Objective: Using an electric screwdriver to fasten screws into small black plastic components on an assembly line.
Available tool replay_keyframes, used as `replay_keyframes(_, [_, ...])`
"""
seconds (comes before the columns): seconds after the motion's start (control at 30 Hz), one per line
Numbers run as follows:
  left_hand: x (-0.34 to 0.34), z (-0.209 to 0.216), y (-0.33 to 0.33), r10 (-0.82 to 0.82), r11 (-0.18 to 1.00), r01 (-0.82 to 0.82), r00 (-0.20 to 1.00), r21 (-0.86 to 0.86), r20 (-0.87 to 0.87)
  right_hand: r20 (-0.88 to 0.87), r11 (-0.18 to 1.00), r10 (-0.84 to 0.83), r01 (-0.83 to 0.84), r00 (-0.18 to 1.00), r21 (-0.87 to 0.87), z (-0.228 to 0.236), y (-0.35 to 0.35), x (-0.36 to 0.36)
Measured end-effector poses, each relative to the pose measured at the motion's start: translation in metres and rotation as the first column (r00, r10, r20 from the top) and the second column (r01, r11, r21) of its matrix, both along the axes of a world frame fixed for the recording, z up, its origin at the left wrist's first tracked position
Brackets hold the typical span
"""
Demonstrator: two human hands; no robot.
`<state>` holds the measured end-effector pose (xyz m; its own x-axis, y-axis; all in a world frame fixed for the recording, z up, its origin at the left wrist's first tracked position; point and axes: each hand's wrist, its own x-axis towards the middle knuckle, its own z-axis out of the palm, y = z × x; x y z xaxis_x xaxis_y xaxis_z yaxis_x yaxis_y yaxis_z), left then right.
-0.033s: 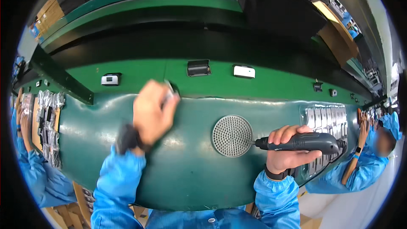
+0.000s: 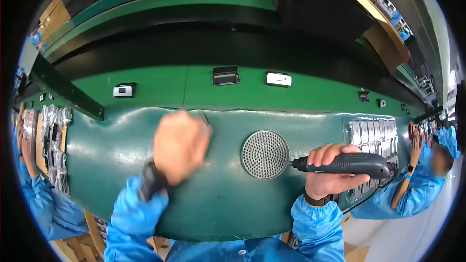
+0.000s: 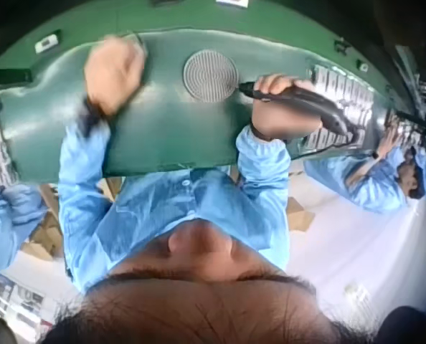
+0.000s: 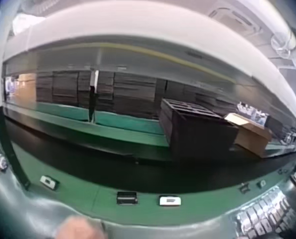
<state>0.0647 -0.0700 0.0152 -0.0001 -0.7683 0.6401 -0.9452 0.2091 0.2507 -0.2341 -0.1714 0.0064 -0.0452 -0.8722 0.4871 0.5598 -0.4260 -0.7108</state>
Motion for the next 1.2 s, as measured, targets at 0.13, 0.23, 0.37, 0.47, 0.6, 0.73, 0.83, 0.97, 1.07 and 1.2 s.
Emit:
replay_keyframes(0.13, [-0.075,-0.012,0.07,-0.194,0.955,0.177,0.98,0.24,0.051,-0.004,0.991,0.13,-0.13,0.991,-0.007,0.004,0.011,0.0])
replay_keyframes(0.23, [-0.098,-0.012,0.079,-0.153,0.944,0.159,0.987,0.291,-0.042,0.005,0.979,0.198,-0.198,0.98,-0.04,0.001,0.01,0.001])
replay_keyframes(0.37, [-0.101,-0.013,0.083,-0.101,0.927,0.123,0.992,0.355,-0.08,0.013,0.968,0.245,-0.244,0.969,-0.055,-0.002,0.01,0.001])
replay_keyframes(0.47, [-0.099,-0.01,0.087,-0.14,0.924,0.141,0.99,0.356,-0.026,-0.011,0.969,0.243,-0.243,0.97,-0.037,-0.006,0.005,-0.001])
replay_keyframes(0.6, [-0.098,-0.007,0.092,-0.157,0.934,0.154,0.987,0.323,-0.018,0.003,0.966,0.259,-0.259,0.966,0.012,-0.007,0.003,-0.002])
replay_keyframes(0.73, [-0.099,-0.016,0.094,-0.151,0.932,0.163,0.987,0.323,-0.063,-0.023,0.959,0.281,-0.281,0.96,-0.027,-0.005,0.01,0.001])
replay_keyframes(0.83, [-0.099,-0.02,0.086,-0.173,0.941,0.178,0.984,0.286,-0.043,-0.16,0.934,0.302,-0.325,0.94,-0.151,0.003,0.018,0.01])
replay_keyframes(0.97, [-0.096,-0.008,0.086,-0.079,0.895,0.068,0.997,0.44,0.008,-0.206,0.927,0.256,-0.3,0.944,-0.225,0.004,0.02,0.009])
replay_keyframes(1.07, [-0.089,-0.014,0.09,-0.114,0.875,0.117,0.993,0.469,-0.035,-0.037,0.962,0.21,-0.213,0.977,-0.172,0.009,0.027,0.009])
replay_keyframes(1.2, [-0.079,-0.019,0.082,-0.16,0.883,0.192,0.981,0.429,-0.11,-0.012,0.956,0.253,-0.252,0.967,-0.148,0.023,0.042,0.012])
